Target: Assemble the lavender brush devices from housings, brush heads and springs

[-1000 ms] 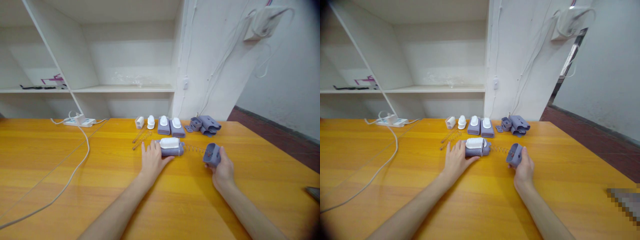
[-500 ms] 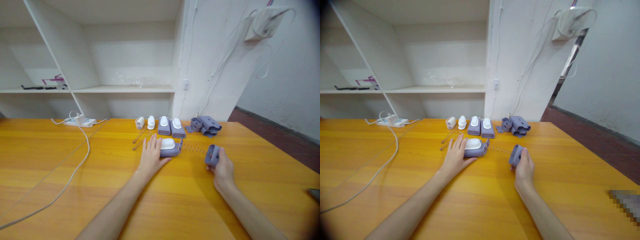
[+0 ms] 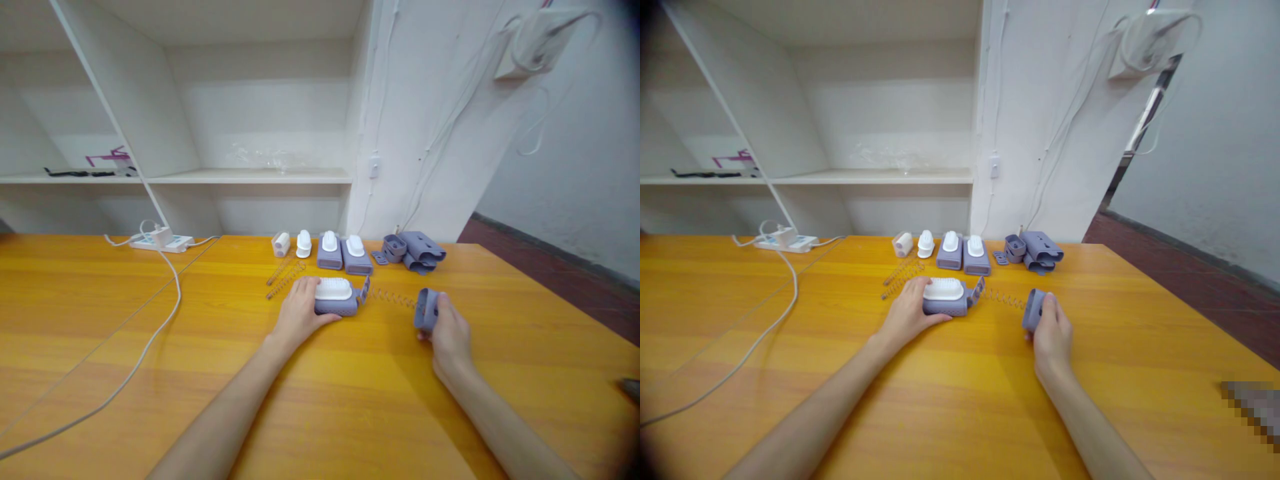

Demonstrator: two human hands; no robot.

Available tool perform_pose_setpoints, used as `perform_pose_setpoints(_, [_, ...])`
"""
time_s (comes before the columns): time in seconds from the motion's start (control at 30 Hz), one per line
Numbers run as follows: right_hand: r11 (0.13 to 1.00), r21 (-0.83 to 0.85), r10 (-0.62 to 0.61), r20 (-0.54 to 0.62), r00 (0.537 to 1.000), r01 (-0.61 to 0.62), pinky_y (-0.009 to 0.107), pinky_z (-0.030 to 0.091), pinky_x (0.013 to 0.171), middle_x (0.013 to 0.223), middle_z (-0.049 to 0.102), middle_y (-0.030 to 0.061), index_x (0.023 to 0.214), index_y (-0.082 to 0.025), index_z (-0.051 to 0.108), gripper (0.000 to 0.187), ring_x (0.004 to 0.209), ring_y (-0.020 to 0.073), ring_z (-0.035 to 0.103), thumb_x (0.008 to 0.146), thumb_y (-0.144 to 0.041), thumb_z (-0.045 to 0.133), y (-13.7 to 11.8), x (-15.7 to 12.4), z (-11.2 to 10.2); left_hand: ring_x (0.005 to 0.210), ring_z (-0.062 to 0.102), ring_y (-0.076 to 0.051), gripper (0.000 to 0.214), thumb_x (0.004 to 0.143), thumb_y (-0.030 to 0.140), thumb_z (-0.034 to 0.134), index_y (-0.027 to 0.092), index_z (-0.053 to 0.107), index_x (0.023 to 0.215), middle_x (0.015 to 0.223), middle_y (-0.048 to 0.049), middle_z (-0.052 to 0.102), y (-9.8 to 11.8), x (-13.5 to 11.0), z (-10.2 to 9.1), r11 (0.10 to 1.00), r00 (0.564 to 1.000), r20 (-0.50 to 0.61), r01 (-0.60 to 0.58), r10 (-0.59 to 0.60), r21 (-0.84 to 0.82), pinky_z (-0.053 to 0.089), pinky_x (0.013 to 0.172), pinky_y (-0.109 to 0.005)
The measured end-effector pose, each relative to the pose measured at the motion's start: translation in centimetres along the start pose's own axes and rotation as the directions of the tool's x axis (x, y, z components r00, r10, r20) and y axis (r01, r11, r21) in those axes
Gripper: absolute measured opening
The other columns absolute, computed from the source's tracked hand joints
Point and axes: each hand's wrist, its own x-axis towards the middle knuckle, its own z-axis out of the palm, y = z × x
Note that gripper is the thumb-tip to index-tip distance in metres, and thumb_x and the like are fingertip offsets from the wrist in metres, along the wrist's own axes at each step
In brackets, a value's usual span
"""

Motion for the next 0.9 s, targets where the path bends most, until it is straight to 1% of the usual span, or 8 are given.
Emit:
perform_pose_setpoints(0.1, [0.999, -0.032, -0.013, 0.038, 0.999, 0.014, 0.021, 0.034, 0.029, 0.052, 0.046, -0.0056, 0.067, -0.020, 0.050, 0.039, 0.039, 0.0101, 0.042, 0.077, -0.057, 0.049, 0.12, 0.03, -0.05, 0.105, 0.050, -0.027, 0.070, 0.059, 0.052, 0.074, 0.022, 0.040, 0.112, 0.110, -0.0078, 0.053, -0.18, 0.00, -0.12, 0.998, 1.000, -0.007, 0.022, -0.022, -0.066, 0.043, 0.088, -0.041])
perform_pose_setpoints(0.23, [0.999, -0.026, 0.020, 0.037, 0.999, -0.019, 0.021, 0.034, 0.029, 0.051, 0.047, -0.0050, 0.065, -0.019, 0.051, 0.040, 0.039, 0.0106, 0.043, 0.076, -0.058, 0.051, 0.34, 0.28, -0.20, 0.102, 0.053, -0.025, 0.075, 0.056, 0.055, 0.075, 0.021, 0.038, 0.112, 0.109, -0.0073, 0.052, -0.36, -0.02, -0.10, 0.976, 0.995, -0.028, 0.090, -0.098, -0.199, 0.044, 0.087, -0.038])
perform_pose_setpoints(0.4, [1.000, -0.004, 0.025, 0.041, 0.999, -0.024, 0.020, 0.034, 0.028, 0.052, 0.049, -0.0043, 0.065, -0.019, 0.051, 0.041, 0.039, 0.0101, 0.043, 0.074, -0.059, 0.052, 0.34, 0.30, -0.14, 0.105, 0.052, -0.024, 0.078, 0.054, 0.053, 0.077, 0.022, 0.036, 0.113, 0.112, -0.0078, 0.050, -0.51, -0.15, 0.01, 0.957, 0.997, -0.024, 0.060, -0.070, -0.284, 0.042, 0.092, -0.039])
perform_pose_setpoints(0.53, [1.000, 0.008, 0.025, 0.020, 0.999, -0.025, 0.020, 0.033, 0.028, 0.050, 0.046, -0.0054, 0.065, -0.019, 0.049, 0.041, 0.038, 0.0098, 0.042, 0.073, -0.059, 0.054, 0.16, 0.12, -0.04, 0.109, 0.050, -0.025, 0.080, 0.055, 0.048, 0.078, 0.022, 0.035, 0.116, 0.115, -0.0087, 0.049, -0.53, -0.22, 0.04, 0.962, 0.996, -0.078, 0.016, -0.038, -0.272, 0.040, 0.095, -0.041])
perform_pose_setpoints(0.6, [1.000, 0.008, 0.015, 0.005, 1.000, -0.015, 0.020, 0.032, 0.028, 0.049, 0.045, -0.0057, 0.065, -0.020, 0.049, 0.042, 0.038, 0.0100, 0.041, 0.072, -0.060, 0.054, 0.07, 0.07, -0.01, 0.112, 0.049, -0.025, 0.080, 0.056, 0.045, 0.079, 0.022, 0.034, 0.118, 0.118, -0.0093, 0.048, -0.47, -0.22, -0.01, 0.967, 0.994, -0.110, -0.026, -0.002, -0.252, 0.039, 0.097, -0.042])
perform_pose_setpoints(0.73, [1.000, 0.011, -0.002, -0.066, 0.998, 0.002, 0.021, 0.032, 0.030, 0.049, 0.045, -0.0055, 0.066, -0.020, 0.050, 0.042, 0.040, 0.0100, 0.040, 0.072, -0.061, 0.053, -0.04, 0.20, -0.01, 0.119, 0.044, -0.027, 0.079, 0.057, 0.043, 0.079, 0.023, 0.033, 0.118, 0.125, -0.0104, 0.045, -0.28, -0.18, -0.19, 0.972, 0.989, -0.129, -0.101, 0.075, -0.212, 0.037, 0.100, -0.045])
perform_pose_setpoints(0.83, [0.999, 0.012, -0.050, -0.104, 0.993, 0.052, 0.022, 0.033, 0.033, 0.054, 0.046, -0.0048, 0.075, -0.018, 0.057, 0.042, 0.043, 0.0104, 0.040, 0.073, -0.060, 0.053, -0.08, 0.40, -0.09, 0.119, 0.044, -0.026, 0.080, 0.057, 0.043, 0.079, 0.022, 0.033, 0.119, 0.125, -0.0105, 0.045, -0.19, -0.14, -0.28, 0.974, 0.988, -0.127, -0.111, 0.088, -0.195, 0.037, 0.100, -0.044])
perform_pose_setpoints(0.9, [0.994, 0.014, -0.103, -0.121, 0.987, 0.106, 0.023, 0.038, 0.038, 0.062, 0.053, -0.0025, 0.088, -0.017, 0.061, 0.045, 0.049, 0.0120, 0.046, 0.074, -0.059, 0.052, -0.11, 0.52, -0.19, 0.118, 0.045, -0.025, 0.082, 0.057, 0.043, 0.079, 0.021, 0.033, 0.121, 0.124, -0.0104, 0.046, -0.15, -0.13, -0.32, 0.976, 0.988, -0.128, -0.107, 0.084, -0.189, 0.038, 0.100, -0.043])
